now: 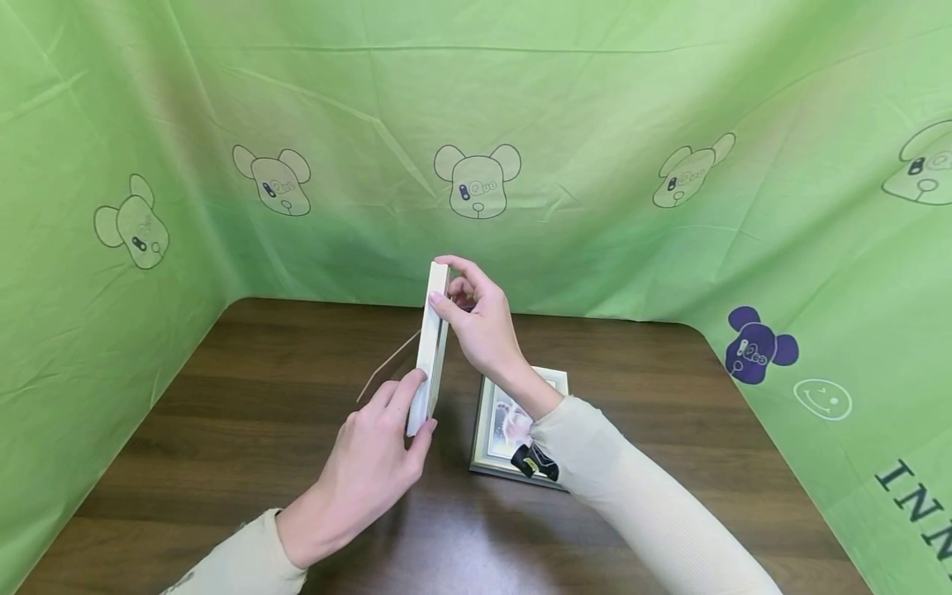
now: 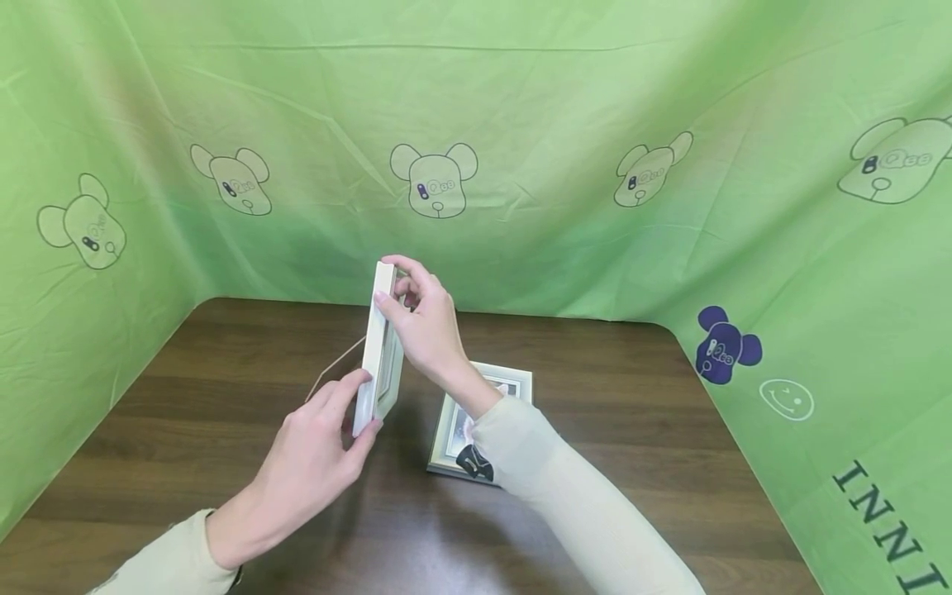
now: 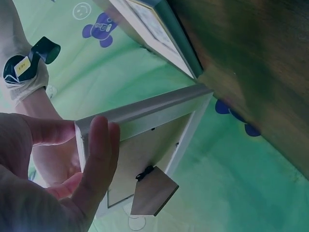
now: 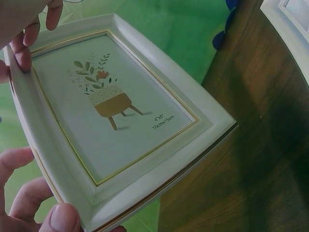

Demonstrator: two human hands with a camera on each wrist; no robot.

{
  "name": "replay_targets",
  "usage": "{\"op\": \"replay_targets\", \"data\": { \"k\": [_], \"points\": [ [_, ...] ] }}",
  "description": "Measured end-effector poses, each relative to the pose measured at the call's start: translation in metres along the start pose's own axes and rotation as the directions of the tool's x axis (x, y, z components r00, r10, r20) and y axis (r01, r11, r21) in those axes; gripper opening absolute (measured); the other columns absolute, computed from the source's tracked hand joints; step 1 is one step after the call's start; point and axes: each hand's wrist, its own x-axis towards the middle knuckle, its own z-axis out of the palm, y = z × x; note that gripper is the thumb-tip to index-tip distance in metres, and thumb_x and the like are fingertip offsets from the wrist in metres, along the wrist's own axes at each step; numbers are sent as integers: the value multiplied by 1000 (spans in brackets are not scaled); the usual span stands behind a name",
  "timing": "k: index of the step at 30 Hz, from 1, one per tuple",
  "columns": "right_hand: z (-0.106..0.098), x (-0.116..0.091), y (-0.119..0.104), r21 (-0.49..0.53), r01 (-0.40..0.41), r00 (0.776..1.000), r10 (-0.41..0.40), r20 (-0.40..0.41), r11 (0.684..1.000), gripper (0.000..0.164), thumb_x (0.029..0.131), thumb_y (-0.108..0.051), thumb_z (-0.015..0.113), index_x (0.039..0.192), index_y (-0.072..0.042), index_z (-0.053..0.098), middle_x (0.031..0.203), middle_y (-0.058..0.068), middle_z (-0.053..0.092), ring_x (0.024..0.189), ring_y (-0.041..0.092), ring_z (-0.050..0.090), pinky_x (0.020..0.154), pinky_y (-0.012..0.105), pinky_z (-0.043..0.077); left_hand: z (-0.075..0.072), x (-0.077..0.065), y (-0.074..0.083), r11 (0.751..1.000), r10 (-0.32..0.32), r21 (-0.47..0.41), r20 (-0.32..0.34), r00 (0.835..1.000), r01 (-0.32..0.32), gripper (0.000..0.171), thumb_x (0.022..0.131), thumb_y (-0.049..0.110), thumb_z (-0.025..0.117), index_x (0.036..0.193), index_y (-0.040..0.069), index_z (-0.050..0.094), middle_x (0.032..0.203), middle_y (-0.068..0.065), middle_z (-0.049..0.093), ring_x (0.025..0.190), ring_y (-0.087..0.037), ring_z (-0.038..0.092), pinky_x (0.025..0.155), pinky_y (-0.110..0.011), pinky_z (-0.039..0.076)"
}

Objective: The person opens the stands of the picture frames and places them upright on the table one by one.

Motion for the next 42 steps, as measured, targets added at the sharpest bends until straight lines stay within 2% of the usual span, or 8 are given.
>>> {"op": "replay_targets", "data": {
  "k": [5,12,24,35,42],
  "points": [
    [0,0,1,-11,-3,1000,3,-7,1000,44,95,-2,70,138,-6,64,83,8,62,78,21,54,78,30,45,1,2,0,1000,-11,12,17,1000,11,63,82,2,85,138,7,57,103,-7,66,59,-20,61,54,-35,56],
    [2,0,0,-21,6,1000,-6,-4,1000,44,95,-1,69,139,-2,62,85,10,64,80,23,55,78,30,45,3,3,-2,1000,-17,21,26,1000,16,65,81,3,87,138,6,56,104,-9,67,62,-24,66,56,-39,58],
    [2,0,0,-18,-4,1000,4,-11,1000,45,94,0,70,138,-6,64,85,8,62,78,22,54,77,29,44,6,7,-1,999,-46,16,42,998,46,67,81,3,88,139,4,54,101,-12,67,67,-30,70,57,-43,59],
    [6,-1,2,-36,7,1000,-8,-8,999,43,95,-1,70,138,-5,64,85,7,61,77,21,54,75,30,45,6,7,-3,999,-40,19,39,998,39,66,78,0,88,135,2,53,96,-11,67,66,-32,70,57,-45,59],
    [8,-2,2,-39,10,1000,-11,-11,999,43,95,-1,71,137,-7,64,85,7,61,77,21,54,75,30,44,5,5,-4,998,-61,20,38,997,60,67,79,1,87,137,5,54,105,-12,66,70,-33,72,62,-45,61]
  ]
}}
